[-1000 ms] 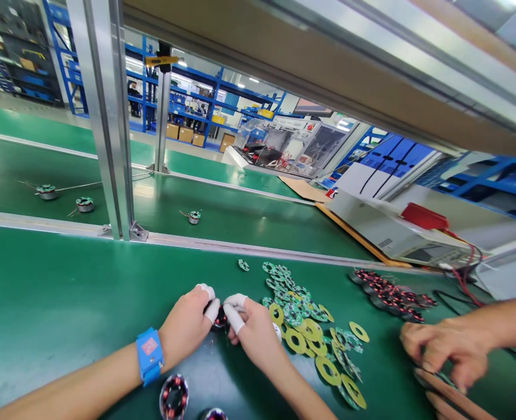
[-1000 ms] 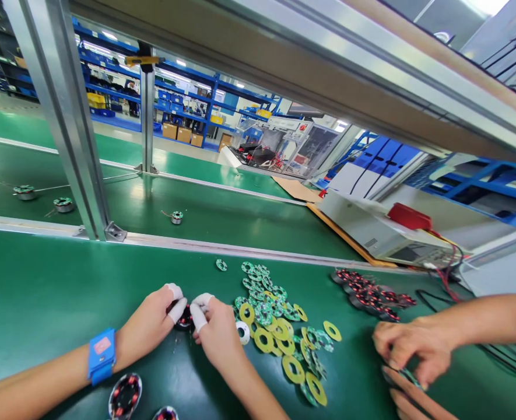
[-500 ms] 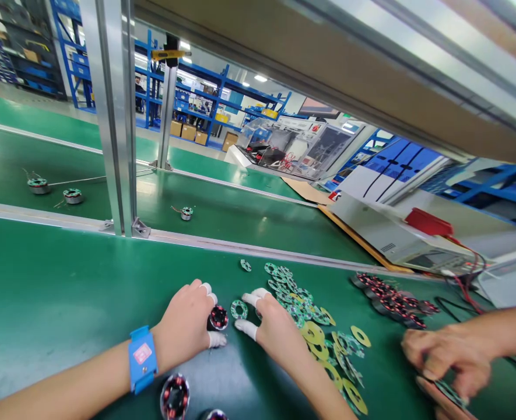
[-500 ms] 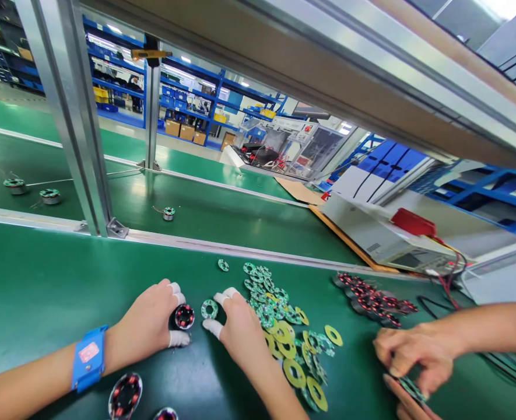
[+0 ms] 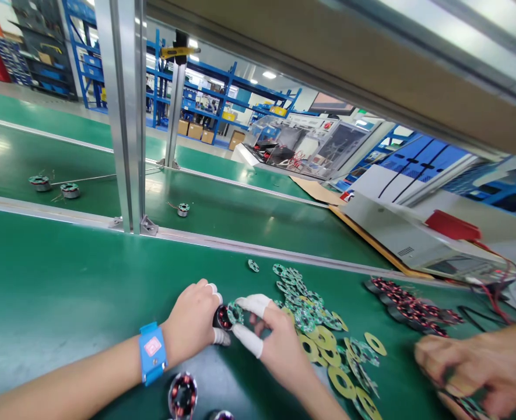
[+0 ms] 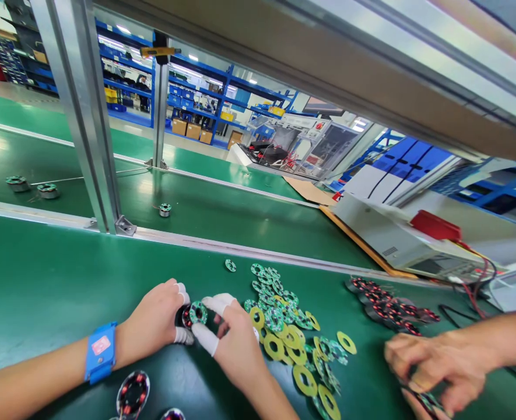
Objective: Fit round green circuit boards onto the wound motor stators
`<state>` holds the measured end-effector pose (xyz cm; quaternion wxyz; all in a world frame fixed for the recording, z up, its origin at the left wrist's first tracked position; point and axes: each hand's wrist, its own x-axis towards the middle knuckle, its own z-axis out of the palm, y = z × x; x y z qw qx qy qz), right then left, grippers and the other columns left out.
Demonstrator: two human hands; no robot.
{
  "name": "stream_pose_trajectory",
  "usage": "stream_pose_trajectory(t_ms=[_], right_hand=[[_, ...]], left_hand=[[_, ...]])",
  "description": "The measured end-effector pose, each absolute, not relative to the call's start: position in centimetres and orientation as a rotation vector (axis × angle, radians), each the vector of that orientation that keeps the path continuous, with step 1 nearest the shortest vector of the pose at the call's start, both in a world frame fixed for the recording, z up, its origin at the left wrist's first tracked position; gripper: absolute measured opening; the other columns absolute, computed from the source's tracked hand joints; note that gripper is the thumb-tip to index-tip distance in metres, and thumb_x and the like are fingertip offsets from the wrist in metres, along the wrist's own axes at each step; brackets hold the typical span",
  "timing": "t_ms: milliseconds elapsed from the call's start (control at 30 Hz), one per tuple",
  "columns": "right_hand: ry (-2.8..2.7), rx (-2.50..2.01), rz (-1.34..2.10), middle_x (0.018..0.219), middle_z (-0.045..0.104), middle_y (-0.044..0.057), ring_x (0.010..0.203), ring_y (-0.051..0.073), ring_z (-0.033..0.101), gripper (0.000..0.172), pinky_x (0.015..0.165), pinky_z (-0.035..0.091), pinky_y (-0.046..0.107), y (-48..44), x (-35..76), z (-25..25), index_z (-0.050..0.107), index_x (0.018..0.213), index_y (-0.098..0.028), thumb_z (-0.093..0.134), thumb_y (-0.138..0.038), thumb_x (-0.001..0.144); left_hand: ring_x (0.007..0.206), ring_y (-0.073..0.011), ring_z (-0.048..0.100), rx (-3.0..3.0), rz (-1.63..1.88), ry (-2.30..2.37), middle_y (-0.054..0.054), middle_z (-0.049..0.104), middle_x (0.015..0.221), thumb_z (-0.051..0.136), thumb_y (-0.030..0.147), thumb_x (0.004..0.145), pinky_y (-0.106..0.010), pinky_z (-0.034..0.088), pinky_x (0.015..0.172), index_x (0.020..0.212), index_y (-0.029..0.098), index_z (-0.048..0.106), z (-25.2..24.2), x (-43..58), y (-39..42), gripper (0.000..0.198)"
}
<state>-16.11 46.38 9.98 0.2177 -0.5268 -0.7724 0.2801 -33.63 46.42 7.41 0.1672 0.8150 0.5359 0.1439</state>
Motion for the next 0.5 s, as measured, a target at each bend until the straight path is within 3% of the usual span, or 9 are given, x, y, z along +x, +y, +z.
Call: stream_pose_trajectory(t_ms=[300, 500], right_hand=[[-2.419, -1.447, 0.536, 0.096, 0.062, 0.010, 0.074, 0.019, 0.057, 0.031, 0.067, 0.049, 0.032, 45.98, -16.50, 9.49, 0.065, 0.107, -0.018, 0.060, -0.027, 0.078], [-2.515, -1.458, 0.398, 0.092, 0.065, 0.012, 0.084, 0.024, 0.060, 0.028, 0.075, 0.049, 0.035, 45.82, -16.45, 9.51, 0.067, 0.106, -0.017, 0.057, -0.028, 0.082]], left_hand=[[0.081, -0.0249, 0.052, 2.331, 0.422, 1.540, -0.008, 0.059, 0.082, 0.071, 0.049, 0.065, -0.035, 0.041, 0.072, 0.073, 0.016, 0.059, 7.26, -33.49, 46.41, 0.036], [0.080, -0.0239, 0.052, 2.348, 0.429, 1.546, -0.007, 0.059, 0.080, 0.072, 0.048, 0.064, -0.033, 0.041, 0.070, 0.072, 0.016, 0.059, 7.09, -33.47, 46.41, 0.035]])
